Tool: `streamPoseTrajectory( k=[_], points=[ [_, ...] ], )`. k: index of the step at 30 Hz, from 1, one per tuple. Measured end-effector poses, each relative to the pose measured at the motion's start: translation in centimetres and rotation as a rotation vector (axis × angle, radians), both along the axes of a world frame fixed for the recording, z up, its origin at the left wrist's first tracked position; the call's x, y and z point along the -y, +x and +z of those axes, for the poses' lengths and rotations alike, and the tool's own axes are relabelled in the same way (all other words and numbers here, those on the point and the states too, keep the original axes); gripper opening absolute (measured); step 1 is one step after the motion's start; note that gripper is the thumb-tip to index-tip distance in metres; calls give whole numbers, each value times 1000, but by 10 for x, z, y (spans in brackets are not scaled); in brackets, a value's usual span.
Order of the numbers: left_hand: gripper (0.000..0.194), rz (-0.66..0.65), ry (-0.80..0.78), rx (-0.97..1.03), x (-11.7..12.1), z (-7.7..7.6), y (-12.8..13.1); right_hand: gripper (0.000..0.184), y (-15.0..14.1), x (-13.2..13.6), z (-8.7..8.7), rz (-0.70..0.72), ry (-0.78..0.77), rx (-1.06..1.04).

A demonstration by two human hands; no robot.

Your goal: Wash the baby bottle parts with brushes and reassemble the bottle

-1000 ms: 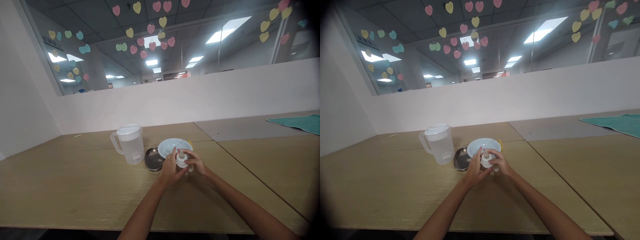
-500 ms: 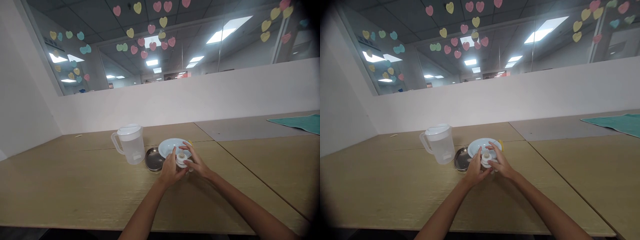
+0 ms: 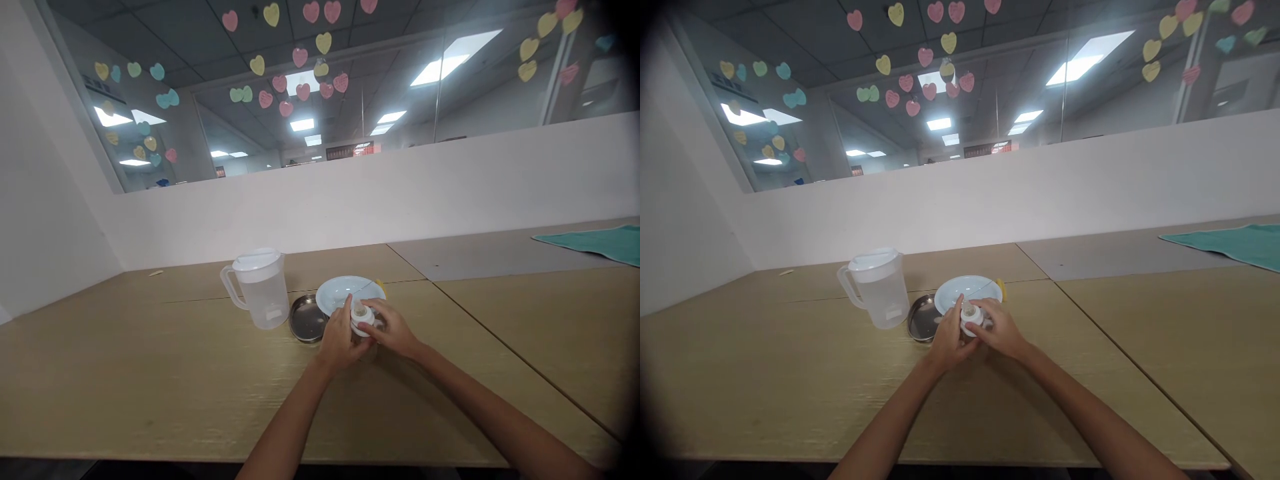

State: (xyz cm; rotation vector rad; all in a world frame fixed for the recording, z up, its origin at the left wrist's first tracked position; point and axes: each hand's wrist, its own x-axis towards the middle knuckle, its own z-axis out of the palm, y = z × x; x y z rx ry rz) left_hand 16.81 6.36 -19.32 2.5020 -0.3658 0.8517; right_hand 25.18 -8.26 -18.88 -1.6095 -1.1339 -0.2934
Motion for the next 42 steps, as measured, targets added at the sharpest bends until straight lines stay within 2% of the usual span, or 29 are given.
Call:
streamPoseTrajectory(
  k=[2,6,9,11,15,18,23,28,31,36,39,42],
  points=[
    [89,6,-5,-2,1,1,-1,41,1,-3,2,-13,127,-155],
    [90,13,-4,-4,2,2,-1,53,10,-2,12,47,415,-486],
    [90,16,-1,-9,2,1,0,56,14,2,19,92,480,-564],
    [91,19,1,-14,2,1,0,52,11,3,21,150,424,-562],
    [88,4,10,-5,1,0,0,43,-1,5,22,316,115,-491],
    [88,4,0,-3,1,1,0,42,-5,4,23,350,-8,-428],
    [89,16,1,0,2,1,0,48,2,8,25,281,15,-431],
    [89,14,-9,3,2,2,0,51,4,11,28,337,73,-523],
    [89,26,-10,-15,2,3,-1,51,2,11,29,345,175,-601],
    [89,24,-4,-16,3,3,-1,47,6,18,37,341,529,-775],
    [89,20,-3,-12,3,2,0,35,15,24,43,341,681,-806],
    [89,22,-3,-23,3,2,0,18,27,30,44,306,730,-811]
  ],
)
